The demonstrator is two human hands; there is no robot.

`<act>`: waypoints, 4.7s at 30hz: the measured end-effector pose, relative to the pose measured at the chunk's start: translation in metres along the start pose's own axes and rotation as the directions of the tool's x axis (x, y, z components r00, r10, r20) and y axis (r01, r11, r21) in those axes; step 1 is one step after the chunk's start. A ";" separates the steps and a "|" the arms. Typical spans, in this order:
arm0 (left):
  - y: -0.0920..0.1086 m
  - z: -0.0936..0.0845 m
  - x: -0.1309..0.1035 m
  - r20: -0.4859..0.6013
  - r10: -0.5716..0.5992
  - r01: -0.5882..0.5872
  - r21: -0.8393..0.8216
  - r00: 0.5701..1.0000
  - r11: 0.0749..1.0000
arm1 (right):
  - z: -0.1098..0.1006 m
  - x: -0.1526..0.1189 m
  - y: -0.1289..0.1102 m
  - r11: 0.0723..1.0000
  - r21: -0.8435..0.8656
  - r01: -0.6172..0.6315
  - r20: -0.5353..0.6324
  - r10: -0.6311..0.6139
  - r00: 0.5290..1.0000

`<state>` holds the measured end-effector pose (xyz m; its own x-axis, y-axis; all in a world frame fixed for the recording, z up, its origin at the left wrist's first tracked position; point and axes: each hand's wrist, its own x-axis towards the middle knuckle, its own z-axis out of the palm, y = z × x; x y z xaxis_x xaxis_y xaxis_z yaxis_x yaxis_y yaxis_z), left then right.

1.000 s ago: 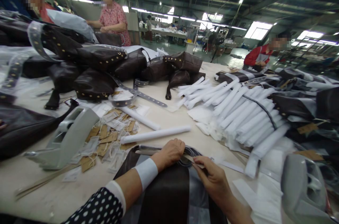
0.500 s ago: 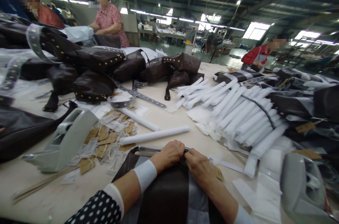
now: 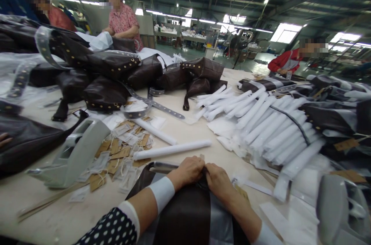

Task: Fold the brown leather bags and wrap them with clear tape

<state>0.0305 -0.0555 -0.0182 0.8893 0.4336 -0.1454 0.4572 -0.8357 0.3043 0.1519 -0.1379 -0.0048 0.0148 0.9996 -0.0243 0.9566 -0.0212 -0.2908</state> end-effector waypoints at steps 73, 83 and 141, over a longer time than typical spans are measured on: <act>0.007 -0.006 0.007 0.055 -0.207 0.214 -0.188 0.977 0.958 | -0.028 0.043 0.026 0.954 0.296 -0.047 0.287 -0.043 0.957; 0.005 0.001 0.007 0.036 -0.161 0.165 -0.189 0.986 0.968 | -0.025 0.060 0.044 0.826 0.517 -0.226 0.480 -0.062 0.875; -0.002 -0.010 0.006 0.117 -0.251 0.277 -0.377 0.961 0.884 | 0.008 -0.011 0.033 0.941 0.072 0.330 -0.040 -0.327 0.944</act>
<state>0.0348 -0.0479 -0.0101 0.7408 0.5874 -0.3260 0.6465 -0.4915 0.5835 0.1810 -0.1493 -0.0214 -0.2875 0.9513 0.1110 0.8845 0.3082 -0.3504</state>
